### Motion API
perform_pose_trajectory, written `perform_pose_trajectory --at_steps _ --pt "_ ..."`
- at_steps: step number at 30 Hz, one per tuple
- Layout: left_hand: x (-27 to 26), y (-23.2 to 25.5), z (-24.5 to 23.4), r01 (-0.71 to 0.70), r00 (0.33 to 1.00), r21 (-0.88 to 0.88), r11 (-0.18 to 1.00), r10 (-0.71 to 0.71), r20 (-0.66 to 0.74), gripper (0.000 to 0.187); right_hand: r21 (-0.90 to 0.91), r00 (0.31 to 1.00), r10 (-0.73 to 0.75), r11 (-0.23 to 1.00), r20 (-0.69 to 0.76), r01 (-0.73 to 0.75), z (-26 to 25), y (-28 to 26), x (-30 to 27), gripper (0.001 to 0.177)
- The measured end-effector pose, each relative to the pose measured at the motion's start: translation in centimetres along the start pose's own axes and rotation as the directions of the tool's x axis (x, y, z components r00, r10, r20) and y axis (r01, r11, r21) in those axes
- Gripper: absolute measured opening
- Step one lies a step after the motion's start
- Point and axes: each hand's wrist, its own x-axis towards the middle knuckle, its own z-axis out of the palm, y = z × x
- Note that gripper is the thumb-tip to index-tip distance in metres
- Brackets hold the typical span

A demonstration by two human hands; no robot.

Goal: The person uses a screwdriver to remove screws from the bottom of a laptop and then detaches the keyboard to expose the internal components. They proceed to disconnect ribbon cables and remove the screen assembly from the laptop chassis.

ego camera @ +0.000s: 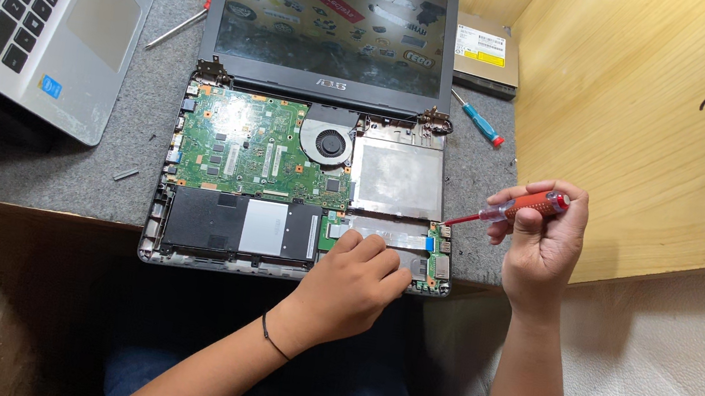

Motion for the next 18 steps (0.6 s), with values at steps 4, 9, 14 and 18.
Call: perform_pose_trajectory --at_steps 4,9,14,18 --pt "0.1 0.2 -0.3 0.010 1.000 0.017 1.000 -0.010 -0.002 0.004 0.001 1.000 -0.006 1.000 0.010 0.006 -0.1 0.3 0.2 0.048" --pt "0.0 0.2 -0.4 -0.002 1.000 0.033 0.999 0.001 0.016 0.008 0.053 1.000 0.000 0.999 -0.003 0.000 -0.2 0.9 0.3 0.048" --pt "0.1 0.4 -0.7 -0.008 1.000 0.048 0.999 0.007 0.022 0.012 0.050 1.000 -0.005 0.999 -0.007 0.005 -0.3 1.2 0.4 0.048" --pt "0.2 0.5 -0.9 -0.006 1.000 0.054 0.999 0.005 0.030 0.012 0.051 1.000 -0.002 0.999 0.008 0.001 -0.3 1.2 0.8 0.047"
